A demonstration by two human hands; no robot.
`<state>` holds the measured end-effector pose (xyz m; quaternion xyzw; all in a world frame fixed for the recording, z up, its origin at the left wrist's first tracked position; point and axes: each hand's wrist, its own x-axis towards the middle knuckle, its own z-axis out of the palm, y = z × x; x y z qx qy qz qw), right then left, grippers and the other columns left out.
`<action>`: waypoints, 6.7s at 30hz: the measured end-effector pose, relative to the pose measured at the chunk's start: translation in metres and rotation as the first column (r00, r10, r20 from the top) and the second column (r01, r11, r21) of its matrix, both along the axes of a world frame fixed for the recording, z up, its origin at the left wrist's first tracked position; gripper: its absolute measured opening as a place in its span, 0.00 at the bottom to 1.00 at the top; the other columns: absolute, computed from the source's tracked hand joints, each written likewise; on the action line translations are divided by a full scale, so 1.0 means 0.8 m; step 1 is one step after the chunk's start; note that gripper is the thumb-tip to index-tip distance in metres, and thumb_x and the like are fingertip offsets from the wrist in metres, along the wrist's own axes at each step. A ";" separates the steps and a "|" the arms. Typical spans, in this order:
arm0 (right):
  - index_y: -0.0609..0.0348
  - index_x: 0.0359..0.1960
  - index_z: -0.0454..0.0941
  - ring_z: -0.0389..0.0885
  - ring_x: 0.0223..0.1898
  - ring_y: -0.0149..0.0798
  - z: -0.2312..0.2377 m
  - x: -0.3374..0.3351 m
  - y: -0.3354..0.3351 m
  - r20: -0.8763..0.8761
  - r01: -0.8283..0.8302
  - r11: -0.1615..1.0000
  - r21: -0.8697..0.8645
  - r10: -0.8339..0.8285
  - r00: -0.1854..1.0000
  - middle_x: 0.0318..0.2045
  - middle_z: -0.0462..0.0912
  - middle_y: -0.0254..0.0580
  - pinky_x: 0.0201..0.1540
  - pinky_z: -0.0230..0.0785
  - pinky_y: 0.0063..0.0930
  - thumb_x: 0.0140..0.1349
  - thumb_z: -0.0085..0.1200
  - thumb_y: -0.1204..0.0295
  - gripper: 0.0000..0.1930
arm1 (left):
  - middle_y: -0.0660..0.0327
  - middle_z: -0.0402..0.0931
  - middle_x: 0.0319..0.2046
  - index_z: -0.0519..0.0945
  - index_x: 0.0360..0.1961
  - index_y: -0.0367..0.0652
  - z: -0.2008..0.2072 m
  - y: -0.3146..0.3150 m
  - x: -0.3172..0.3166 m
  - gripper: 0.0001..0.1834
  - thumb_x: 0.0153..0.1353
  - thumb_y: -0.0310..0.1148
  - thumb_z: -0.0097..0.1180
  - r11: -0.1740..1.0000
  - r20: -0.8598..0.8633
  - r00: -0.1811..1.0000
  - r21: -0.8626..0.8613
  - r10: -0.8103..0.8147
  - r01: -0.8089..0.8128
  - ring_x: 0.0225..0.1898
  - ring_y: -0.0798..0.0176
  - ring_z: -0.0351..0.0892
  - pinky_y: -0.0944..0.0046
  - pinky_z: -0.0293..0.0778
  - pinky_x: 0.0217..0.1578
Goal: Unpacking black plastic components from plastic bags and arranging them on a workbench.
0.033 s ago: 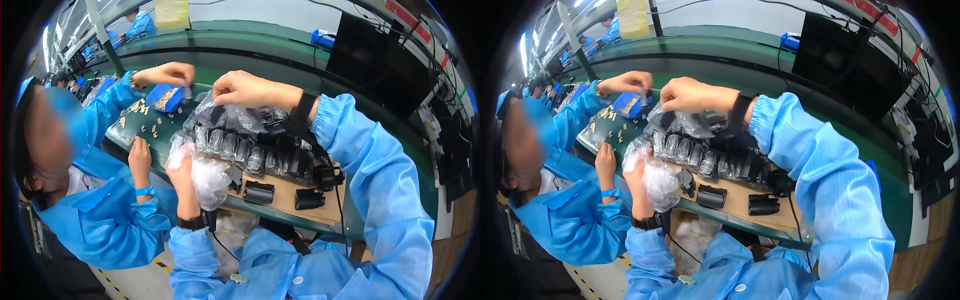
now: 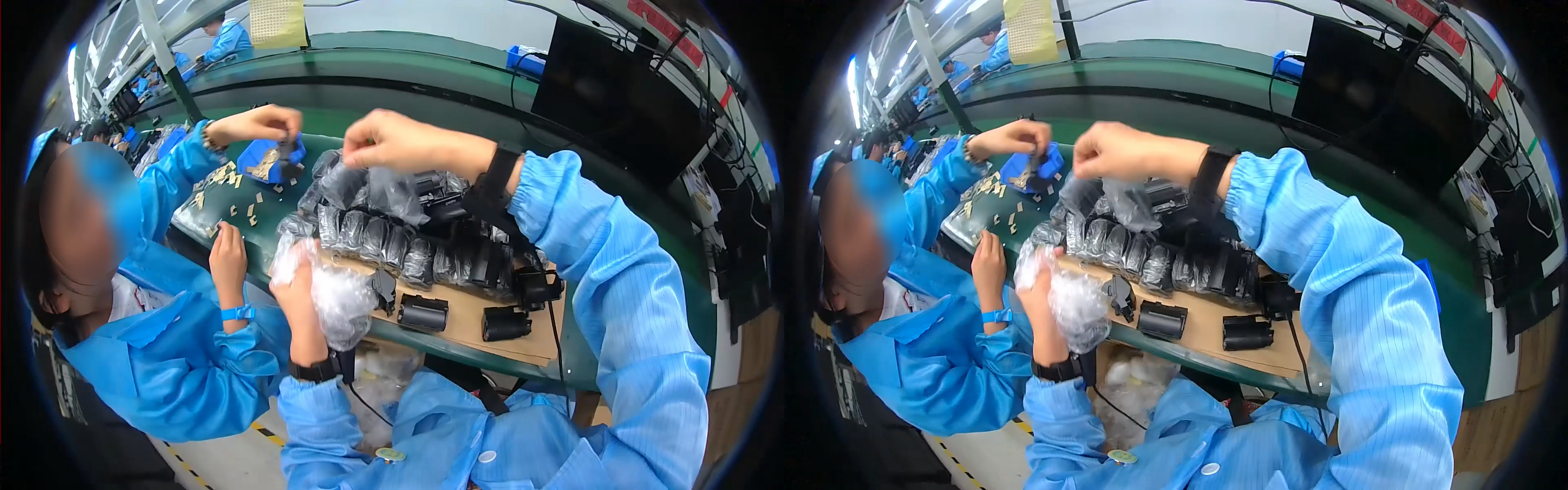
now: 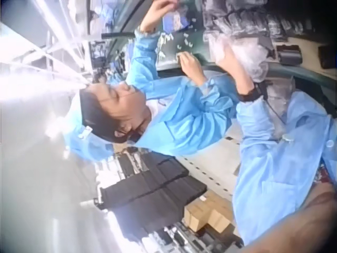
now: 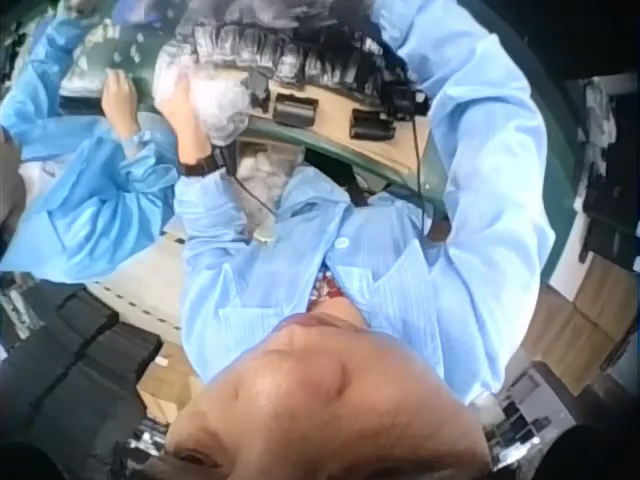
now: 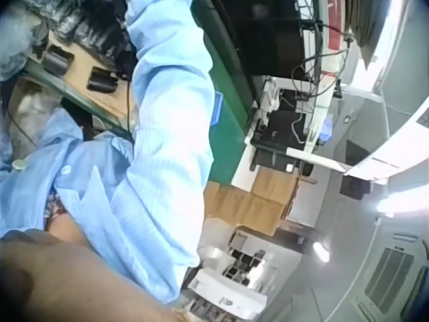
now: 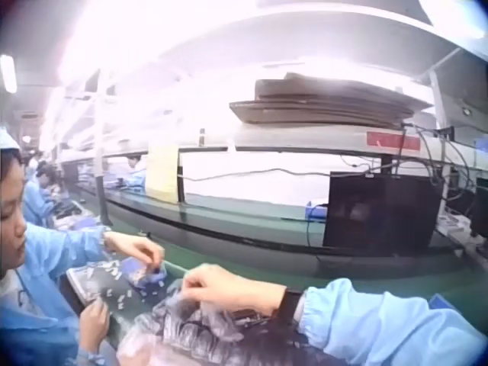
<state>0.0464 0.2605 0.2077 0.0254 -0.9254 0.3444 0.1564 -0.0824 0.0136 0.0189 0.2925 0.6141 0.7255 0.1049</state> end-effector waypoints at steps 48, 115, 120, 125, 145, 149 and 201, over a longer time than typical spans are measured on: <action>0.63 0.22 0.83 0.84 0.28 0.52 0.002 0.152 -0.021 0.126 0.193 0.608 0.770 -0.441 0.889 0.21 0.82 0.52 0.34 0.77 0.41 0.40 0.59 0.31 0.38 | 0.53 0.76 0.36 0.75 0.33 0.35 -0.011 0.015 0.174 0.12 0.52 0.26 0.67 0.997 -0.563 0.827 -0.065 0.002 -0.047 0.36 0.56 0.75 0.62 0.71 0.40; 0.59 0.36 0.74 0.78 0.40 0.60 -0.173 -0.159 -0.064 -0.217 0.338 0.813 0.473 -0.264 0.940 0.39 0.74 0.54 0.42 0.70 0.53 0.61 0.48 0.71 0.07 | 0.53 0.71 0.33 0.71 0.34 0.43 0.008 -0.009 -0.065 0.11 0.49 0.22 0.53 0.776 -0.857 0.484 -0.182 0.176 -0.604 0.35 0.46 0.78 0.48 0.76 0.34; 0.63 0.37 0.76 0.74 0.43 0.59 -0.127 -0.158 -0.026 -0.411 0.326 0.898 0.295 -0.189 0.892 0.37 0.76 0.57 0.46 0.68 0.52 0.63 0.44 0.67 0.12 | 0.57 0.75 0.31 0.76 0.36 0.40 0.026 -0.015 -0.096 0.06 0.57 0.28 0.55 0.878 -0.613 0.769 -0.251 0.181 -0.407 0.30 0.59 0.77 0.57 0.74 0.27; 0.65 0.35 0.82 0.82 0.38 0.53 -0.052 -0.137 -0.016 -0.155 0.178 0.980 0.094 -0.162 0.975 0.34 0.84 0.55 0.43 0.73 0.42 0.58 0.52 0.64 0.15 | 0.58 0.78 0.37 0.76 0.48 0.32 -0.028 -0.059 -0.167 0.15 0.61 0.27 0.56 0.886 0.338 0.891 0.444 -0.304 0.133 0.31 0.67 0.79 0.66 0.76 0.30; 0.62 0.37 0.82 0.78 0.36 0.35 -0.056 -0.042 0.051 0.134 0.194 0.946 -0.259 -0.164 0.977 0.31 0.83 0.39 0.41 0.70 0.33 0.61 0.57 0.66 0.11 | 0.56 0.81 0.42 0.83 0.42 0.43 0.021 0.047 -0.043 0.15 0.51 0.26 0.59 0.883 -0.861 0.470 -0.363 -0.196 -0.298 0.43 0.48 0.80 0.57 0.76 0.42; 0.58 0.36 0.84 0.75 0.37 0.31 -0.072 -0.032 0.045 0.405 0.286 0.897 -0.337 -0.136 0.904 0.32 0.82 0.34 0.42 0.68 0.31 0.59 0.60 0.67 0.09 | 0.54 0.80 0.36 0.81 0.35 0.37 0.017 0.045 -0.044 0.09 0.51 0.24 0.58 0.891 -0.928 0.322 -0.298 -0.187 -0.343 0.36 0.45 0.80 0.55 0.76 0.39; 0.63 0.32 0.82 0.81 0.32 0.29 0.033 0.011 0.046 -0.105 -0.048 0.734 -0.678 -0.032 0.994 0.32 0.85 0.38 0.39 0.73 0.25 0.59 0.59 0.71 0.07 | 0.57 0.79 0.46 0.72 0.58 0.35 0.085 0.018 -0.065 0.20 0.66 0.28 0.52 0.897 -0.088 0.924 -0.289 -0.373 0.334 0.39 0.65 0.80 0.65 0.76 0.38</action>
